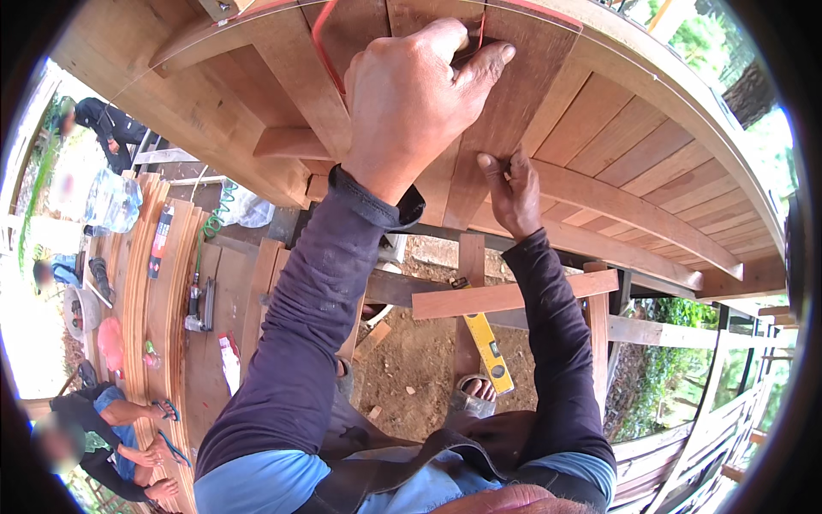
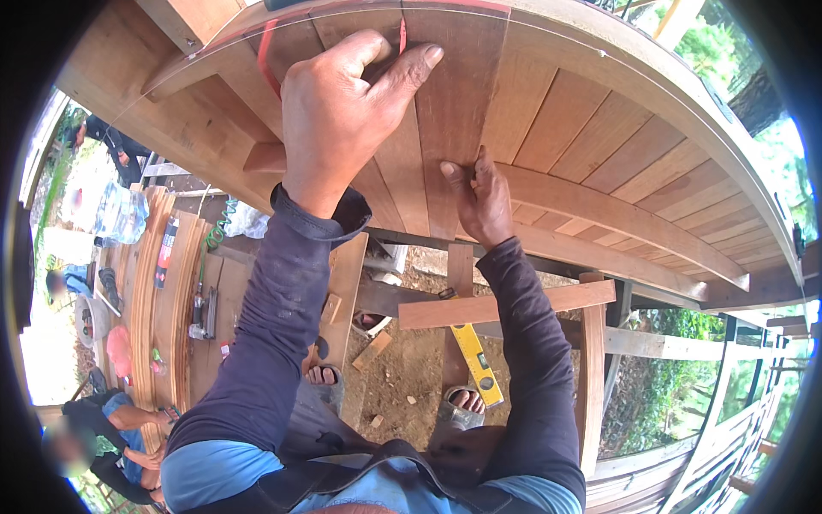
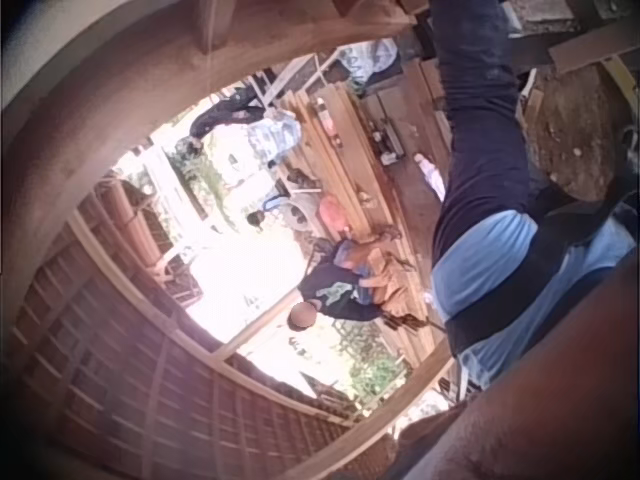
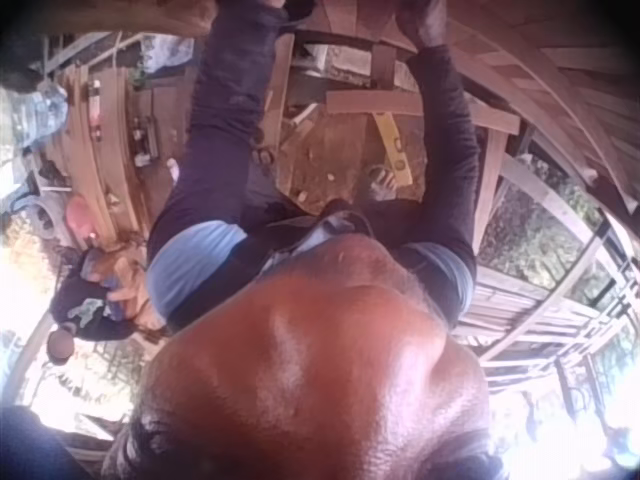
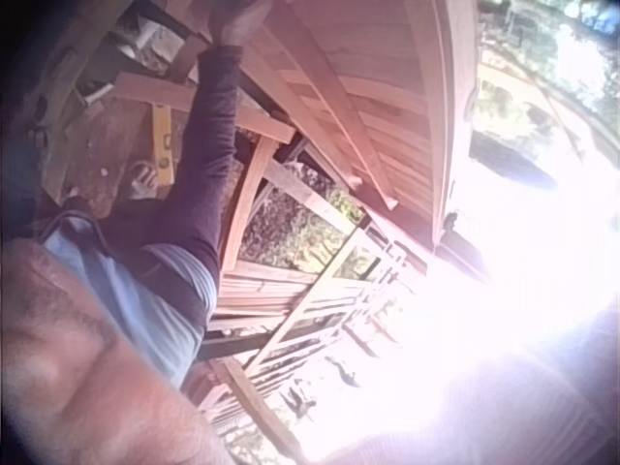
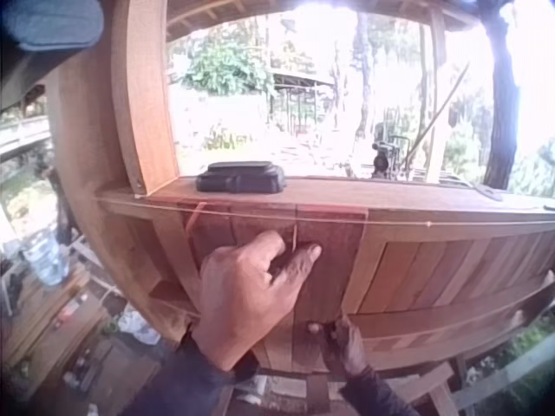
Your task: The person installs wooden planks onto a curved wooden structure, likely a deck or roof. They position each plank, use a red spacer to maintain gaps, and secure the wood with a pneumatic nail gun. The process involves repetitive placement and fastening of individual planks.
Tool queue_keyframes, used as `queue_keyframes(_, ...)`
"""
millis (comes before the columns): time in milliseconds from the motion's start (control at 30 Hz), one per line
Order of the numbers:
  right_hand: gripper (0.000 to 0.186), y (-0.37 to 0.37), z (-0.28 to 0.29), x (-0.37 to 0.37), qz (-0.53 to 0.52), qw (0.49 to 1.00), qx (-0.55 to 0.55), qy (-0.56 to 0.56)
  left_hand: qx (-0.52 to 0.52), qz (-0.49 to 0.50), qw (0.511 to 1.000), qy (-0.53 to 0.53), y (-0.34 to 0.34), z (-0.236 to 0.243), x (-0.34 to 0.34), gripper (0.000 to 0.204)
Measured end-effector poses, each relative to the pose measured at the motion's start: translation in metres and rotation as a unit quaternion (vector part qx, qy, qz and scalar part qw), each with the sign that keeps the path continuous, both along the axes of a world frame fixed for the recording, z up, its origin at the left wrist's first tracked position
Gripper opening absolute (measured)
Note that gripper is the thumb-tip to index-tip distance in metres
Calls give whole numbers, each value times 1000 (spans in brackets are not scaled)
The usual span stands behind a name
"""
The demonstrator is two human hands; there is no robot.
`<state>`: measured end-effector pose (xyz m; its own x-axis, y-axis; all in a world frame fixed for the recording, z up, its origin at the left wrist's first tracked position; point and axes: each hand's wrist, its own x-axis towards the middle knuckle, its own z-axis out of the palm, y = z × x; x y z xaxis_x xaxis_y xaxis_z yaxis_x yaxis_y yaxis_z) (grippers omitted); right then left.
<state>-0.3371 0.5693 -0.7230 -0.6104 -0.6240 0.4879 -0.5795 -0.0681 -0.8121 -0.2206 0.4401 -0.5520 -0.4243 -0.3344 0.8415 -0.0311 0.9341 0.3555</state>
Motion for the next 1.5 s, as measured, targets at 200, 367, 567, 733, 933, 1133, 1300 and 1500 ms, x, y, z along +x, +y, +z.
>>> queue_keyframes(200,33,1,3,4,4,1000,2,-14,-4,16,998,58,-4,-10,-3,44)
queue_keyframes(367,28,-4,-2,0,16,999,-40,-16,-14,47,999,17,7,-4,-5,53)
queue_keyframes(567,29,-4,2,3,63,994,-72,-58,40,42,998,-22,8,-5,-7,56)
queue_keyframes(733,32,-7,-10,-4,66,996,-56,-32,107,-6,994,13,9,-8,-10,50)
queue_keyframes(933,36,-8,-7,-2,108,987,-75,-91,123,-81,982,116,14,-20,-19,37)
queue_keyframes(1133,41,-9,-11,-5,96,990,-87,-62,23,-68,997,39,11,-2,-18,71)
queue_keyframes(1300,37,-8,2,2,110,984,-98,-102,24,-85,995,37,6,0,-16,69)
queue_keyframes(1500,41,-7,-10,-5,117,985,-80,-103,37,-107,993,45,5,-2,-19,69)
